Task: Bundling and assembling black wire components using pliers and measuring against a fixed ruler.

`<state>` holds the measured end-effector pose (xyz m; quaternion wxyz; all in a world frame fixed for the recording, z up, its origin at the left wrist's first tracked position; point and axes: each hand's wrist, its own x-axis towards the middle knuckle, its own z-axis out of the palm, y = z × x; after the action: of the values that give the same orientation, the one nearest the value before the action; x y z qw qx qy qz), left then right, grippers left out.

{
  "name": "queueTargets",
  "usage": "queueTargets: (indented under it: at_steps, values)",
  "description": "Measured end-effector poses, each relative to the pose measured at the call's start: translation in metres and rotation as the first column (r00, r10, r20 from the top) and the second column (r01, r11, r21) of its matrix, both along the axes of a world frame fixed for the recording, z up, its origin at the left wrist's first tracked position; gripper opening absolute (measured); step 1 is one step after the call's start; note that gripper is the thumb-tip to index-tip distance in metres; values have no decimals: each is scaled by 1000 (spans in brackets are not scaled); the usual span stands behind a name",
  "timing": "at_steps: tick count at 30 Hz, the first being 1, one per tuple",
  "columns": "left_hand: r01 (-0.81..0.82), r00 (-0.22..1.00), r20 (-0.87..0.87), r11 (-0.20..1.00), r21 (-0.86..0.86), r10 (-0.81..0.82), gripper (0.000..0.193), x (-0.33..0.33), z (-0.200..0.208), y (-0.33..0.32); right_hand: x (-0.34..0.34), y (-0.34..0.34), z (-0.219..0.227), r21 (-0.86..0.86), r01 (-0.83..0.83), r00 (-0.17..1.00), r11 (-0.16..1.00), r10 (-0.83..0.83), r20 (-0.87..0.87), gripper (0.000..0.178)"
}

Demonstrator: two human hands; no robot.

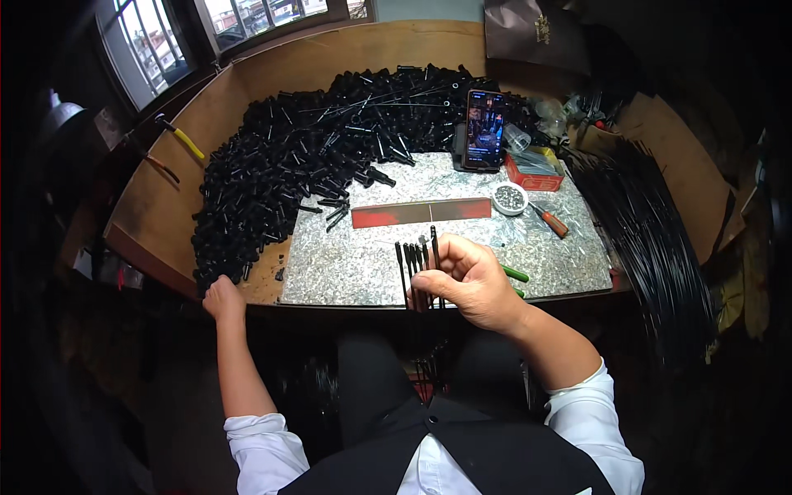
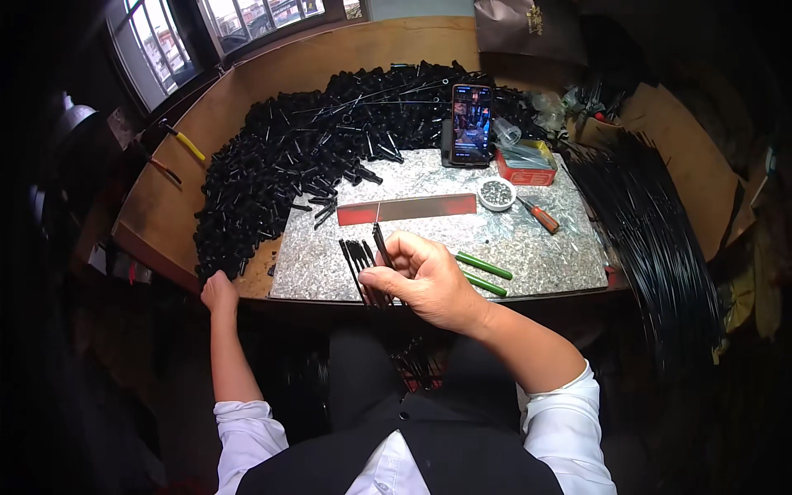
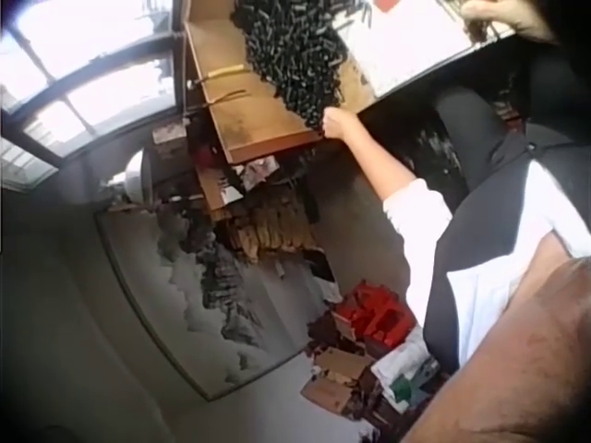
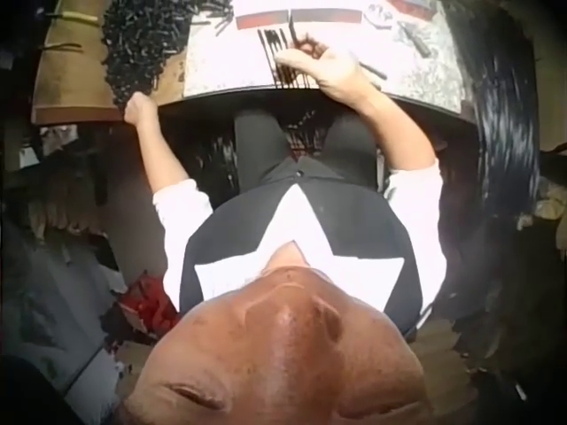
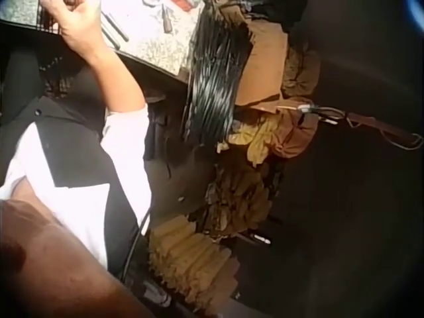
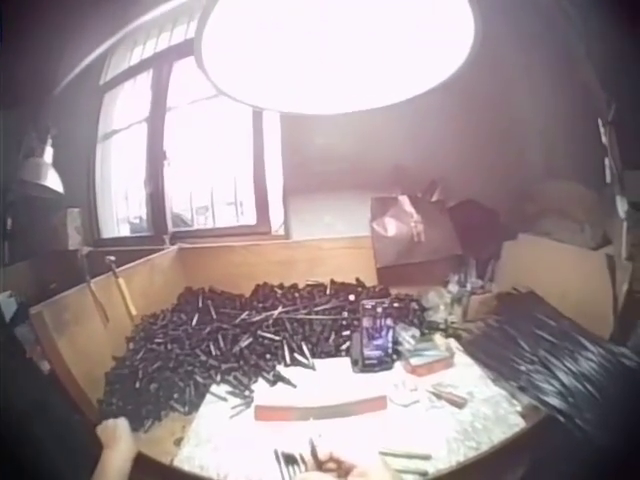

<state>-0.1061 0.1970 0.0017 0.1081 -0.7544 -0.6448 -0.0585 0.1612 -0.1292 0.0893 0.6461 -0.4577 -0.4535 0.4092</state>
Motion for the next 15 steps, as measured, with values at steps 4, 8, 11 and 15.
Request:
queueTargets:
  at_steps: [4,8,11,15]
  values:
    - [357,858,332,920,163,-392,12,13,14,-23,-3,5,2,-4,-8,1000,1000,8,-6,9]
    - [689,123,953,715,118,-276,11,55,57,-62,-5,7,3,-22,-57,998,998,56,-19,9]
    - [800,-250,966,577,167,67,14,83,95,-109,-9,9,6,-14,-73,997,997,73,-1,10]
    - [881,-425,845,363,304,323,17,111,105,-137,-14,14,2,5,-86,992,996,86,-91,12]
